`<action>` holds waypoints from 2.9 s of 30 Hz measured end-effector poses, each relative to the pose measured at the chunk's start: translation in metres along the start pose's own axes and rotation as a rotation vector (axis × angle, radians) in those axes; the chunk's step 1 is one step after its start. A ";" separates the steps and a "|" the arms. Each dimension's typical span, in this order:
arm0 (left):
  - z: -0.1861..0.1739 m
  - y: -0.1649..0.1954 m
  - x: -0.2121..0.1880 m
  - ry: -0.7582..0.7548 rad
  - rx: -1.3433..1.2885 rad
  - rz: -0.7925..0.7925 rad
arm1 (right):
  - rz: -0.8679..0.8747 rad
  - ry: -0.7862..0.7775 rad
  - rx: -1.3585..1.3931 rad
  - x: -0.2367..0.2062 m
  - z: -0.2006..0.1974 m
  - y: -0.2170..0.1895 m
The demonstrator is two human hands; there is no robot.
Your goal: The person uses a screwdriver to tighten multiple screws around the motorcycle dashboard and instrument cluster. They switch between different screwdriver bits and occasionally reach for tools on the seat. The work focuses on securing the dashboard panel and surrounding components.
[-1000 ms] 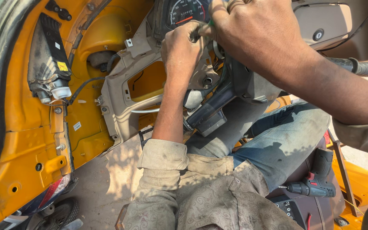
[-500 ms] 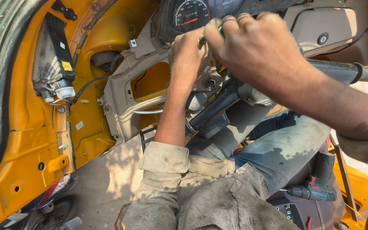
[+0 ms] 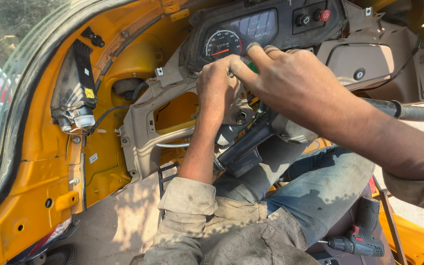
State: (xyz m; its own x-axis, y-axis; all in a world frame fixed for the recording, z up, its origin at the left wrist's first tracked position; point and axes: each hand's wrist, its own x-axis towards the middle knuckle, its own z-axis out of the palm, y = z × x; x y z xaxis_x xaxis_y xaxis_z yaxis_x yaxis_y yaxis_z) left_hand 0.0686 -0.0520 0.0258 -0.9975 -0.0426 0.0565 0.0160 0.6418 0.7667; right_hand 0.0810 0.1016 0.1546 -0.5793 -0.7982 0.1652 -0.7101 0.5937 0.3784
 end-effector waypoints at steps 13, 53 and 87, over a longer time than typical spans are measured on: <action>-0.010 0.011 -0.002 -0.006 -0.042 0.059 | 0.106 -0.364 -0.009 -0.003 -0.003 0.006; 0.021 -0.014 -0.008 0.103 0.046 0.185 | 0.092 -0.190 -0.145 -0.006 -0.010 -0.011; 0.016 -0.013 -0.002 -0.020 -0.039 -0.039 | -0.324 -0.164 -0.560 0.023 0.009 -0.004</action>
State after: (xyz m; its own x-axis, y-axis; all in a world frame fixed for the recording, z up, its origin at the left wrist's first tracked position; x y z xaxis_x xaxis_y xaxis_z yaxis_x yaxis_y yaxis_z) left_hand 0.0694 -0.0477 0.0052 -0.9986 -0.0515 0.0137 -0.0206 0.6095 0.7926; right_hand 0.0671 0.0819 0.1483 -0.4561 -0.8753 -0.1607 -0.5695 0.1483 0.8085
